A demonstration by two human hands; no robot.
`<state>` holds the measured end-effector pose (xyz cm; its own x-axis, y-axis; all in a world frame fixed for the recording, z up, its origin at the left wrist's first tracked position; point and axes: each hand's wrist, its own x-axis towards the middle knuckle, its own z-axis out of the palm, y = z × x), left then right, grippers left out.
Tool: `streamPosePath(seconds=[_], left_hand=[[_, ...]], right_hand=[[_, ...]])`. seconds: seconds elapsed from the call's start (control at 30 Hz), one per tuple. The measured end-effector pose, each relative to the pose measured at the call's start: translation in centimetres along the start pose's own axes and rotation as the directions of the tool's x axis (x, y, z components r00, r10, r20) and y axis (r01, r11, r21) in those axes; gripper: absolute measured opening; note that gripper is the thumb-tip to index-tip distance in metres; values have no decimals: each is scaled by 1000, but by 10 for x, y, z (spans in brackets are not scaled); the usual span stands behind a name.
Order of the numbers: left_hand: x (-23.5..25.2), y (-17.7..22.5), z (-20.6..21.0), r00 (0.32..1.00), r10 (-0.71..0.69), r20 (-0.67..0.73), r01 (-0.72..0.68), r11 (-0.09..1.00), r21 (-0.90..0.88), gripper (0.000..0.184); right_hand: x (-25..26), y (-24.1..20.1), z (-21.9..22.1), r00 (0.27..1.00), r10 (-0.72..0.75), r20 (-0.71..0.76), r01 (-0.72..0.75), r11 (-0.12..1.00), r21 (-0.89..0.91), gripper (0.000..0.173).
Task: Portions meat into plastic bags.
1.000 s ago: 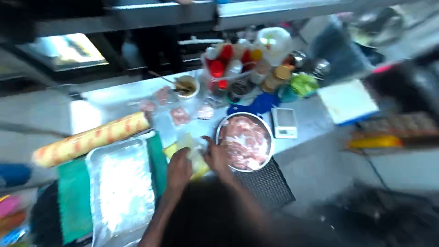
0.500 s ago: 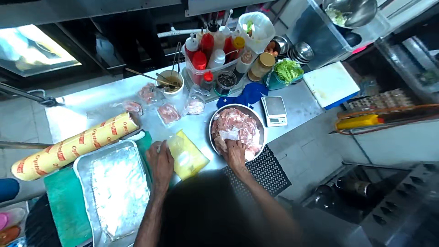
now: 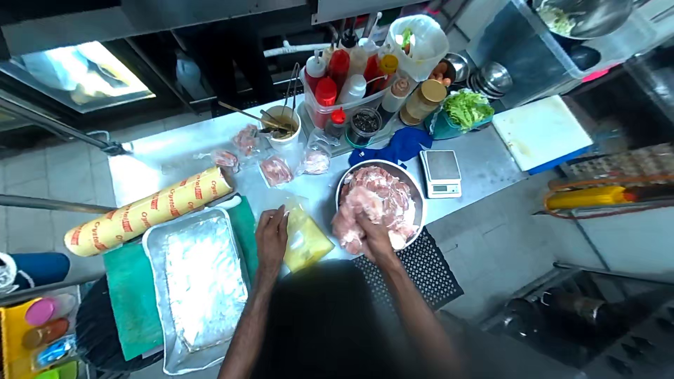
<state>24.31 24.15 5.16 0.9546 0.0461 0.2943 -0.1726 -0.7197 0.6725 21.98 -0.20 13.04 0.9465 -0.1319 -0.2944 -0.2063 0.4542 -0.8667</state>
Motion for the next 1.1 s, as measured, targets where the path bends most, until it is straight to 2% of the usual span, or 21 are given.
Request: streamPosePath(seconds=[0.03, 0.1, 0.2, 0.27, 0.37, 0.43, 0.53, 0.57, 0.63, 0.67, 0.73, 0.77, 0.83, 0.9, 1.0, 1.03, 1.1], left_hand=[[1, 5, 1, 1000, 12, 6, -12, 1000, -13, 27], [3, 15, 0, 999, 35, 8, -35, 998, -51, 27], [3, 26, -10, 994, 78, 81, -65, 986, -156, 26], [0, 26, -20, 969, 126, 211, -89, 980, -179, 26], [-9, 22, -34, 936, 132, 327, -97, 988, -122, 26], [-13, 18, -35, 956, 107, 274, -92, 994, -65, 26], [-13, 20, -31, 994, 67, 88, -68, 998, 1, 25], [-9, 24, -31, 997, 71, 20, -71, 997, 11, 24], [0, 31, -34, 994, 61, -92, -58, 998, 34, 23], [8, 32, -38, 989, 45, -139, -39, 998, 44, 22], [26, 29, -47, 979, -5, -203, 14, 999, 41, 23], [36, 27, -52, 975, -27, -223, 32, 999, 16, 24], [55, 27, -60, 964, -51, -262, 35, 997, -65, 24], [69, 29, -64, 961, -69, -267, 14, 979, -203, 24], [74, 35, -63, 990, -66, -123, 17, 930, -366, 51], [71, 34, -59, 995, -66, -74, 34, 931, -364, 54], [53, 24, -39, 997, -60, 46, 72, 948, -310, 38]], right_hand=[[0, 5, 9, 996, 70, 62, -71, 997, 12, 31], [0, 18, 27, 958, 235, 163, -221, 970, -103, 35], [6, 53, 42, 819, 504, 274, -432, 856, -283, 31], [12, 70, 45, 749, 585, 310, -553, 810, -194, 25], [22, 79, 41, 748, 578, 326, -634, 768, 93, 18], [26, 77, 41, 755, 526, 392, -636, 734, 241, 19], [24, 62, 55, 775, 450, 443, -602, 740, 300, 18], [23, 54, 63, 785, 455, 421, -586, 767, 263, 21], [25, 32, 77, 775, 497, 390, -566, 821, 79, 42], [29, 21, 84, 764, 499, 409, -531, 846, -42, 49], [40, 3, 99, 771, 452, 449, -358, 890, -281, 66], [47, -3, 106, 802, 398, 446, -216, 889, -405, 70], [65, -9, 115, 859, 215, 465, 125, 792, -597, 66], [81, -13, 118, 859, 32, 511, 330, 730, -599, 57], [81, -21, 106, 830, -217, 515, 516, 649, -559, 55], [79, -23, 97, 824, -259, 504, 539, 634, -555, 55], [71, -27, 78, 869, -239, 433, 469, 675, -569, 53]])
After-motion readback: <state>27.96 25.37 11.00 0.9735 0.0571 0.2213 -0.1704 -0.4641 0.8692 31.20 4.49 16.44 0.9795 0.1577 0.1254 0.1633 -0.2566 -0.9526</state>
